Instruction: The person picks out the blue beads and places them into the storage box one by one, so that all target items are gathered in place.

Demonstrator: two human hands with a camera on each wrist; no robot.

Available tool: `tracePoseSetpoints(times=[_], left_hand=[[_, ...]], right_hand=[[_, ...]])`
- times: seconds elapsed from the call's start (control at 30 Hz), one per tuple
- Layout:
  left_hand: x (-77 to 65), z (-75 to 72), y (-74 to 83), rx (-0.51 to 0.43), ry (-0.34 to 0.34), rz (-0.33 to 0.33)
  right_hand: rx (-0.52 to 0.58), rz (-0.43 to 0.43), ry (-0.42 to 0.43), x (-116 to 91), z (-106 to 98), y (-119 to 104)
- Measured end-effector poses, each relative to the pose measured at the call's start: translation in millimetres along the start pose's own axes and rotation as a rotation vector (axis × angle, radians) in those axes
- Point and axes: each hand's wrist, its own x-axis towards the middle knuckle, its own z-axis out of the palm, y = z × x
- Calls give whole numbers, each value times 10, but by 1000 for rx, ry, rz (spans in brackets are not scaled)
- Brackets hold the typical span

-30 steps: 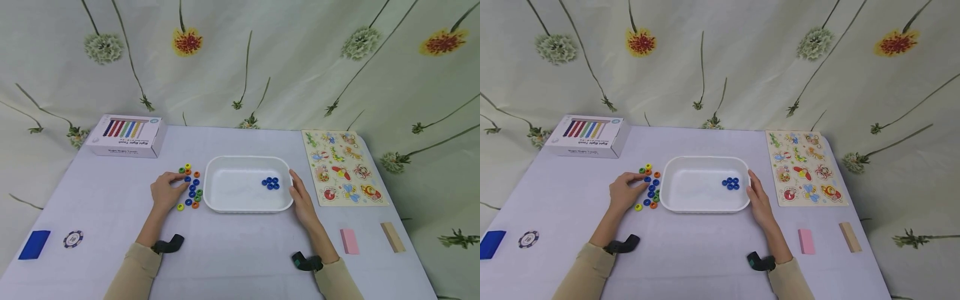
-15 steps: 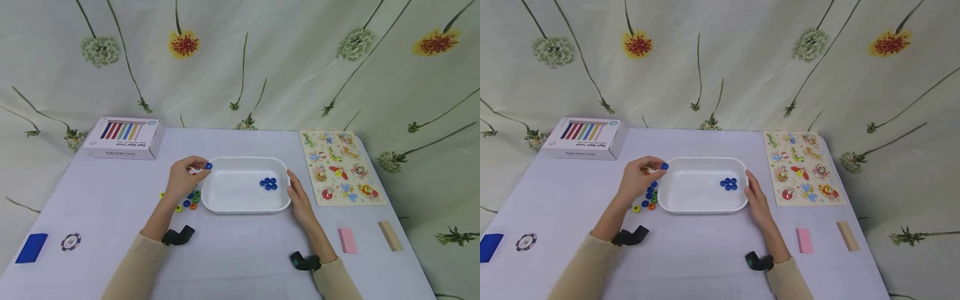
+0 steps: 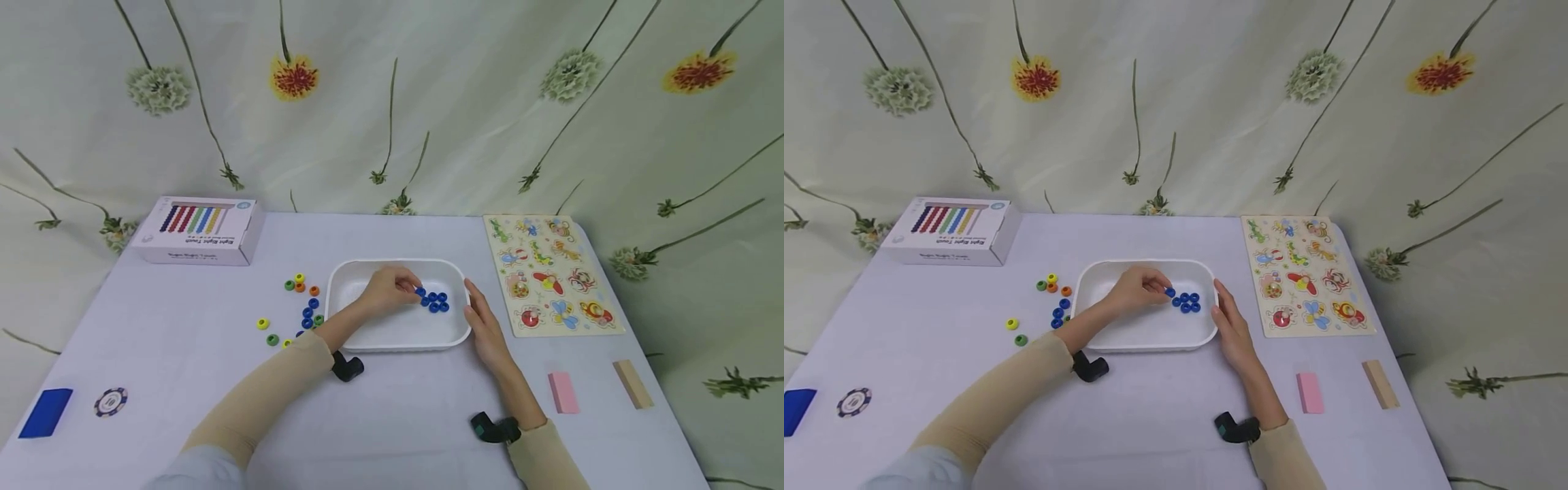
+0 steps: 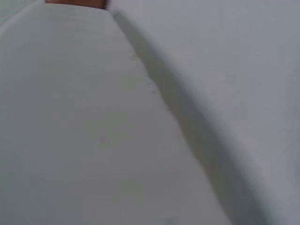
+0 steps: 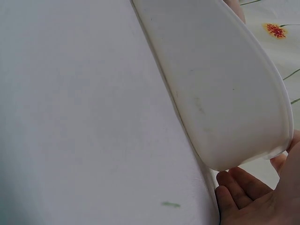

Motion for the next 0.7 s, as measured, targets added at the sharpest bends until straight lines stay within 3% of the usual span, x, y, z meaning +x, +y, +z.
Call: tracePoseSetpoints(times=[0.27, 0.7], left_hand=[[39, 181, -69, 124, -109, 35], [3, 216, -14, 336, -83, 45]], right_hand=[[-6, 1, 1, -12, -1, -13], [4, 16, -6, -14, 7, -19]])
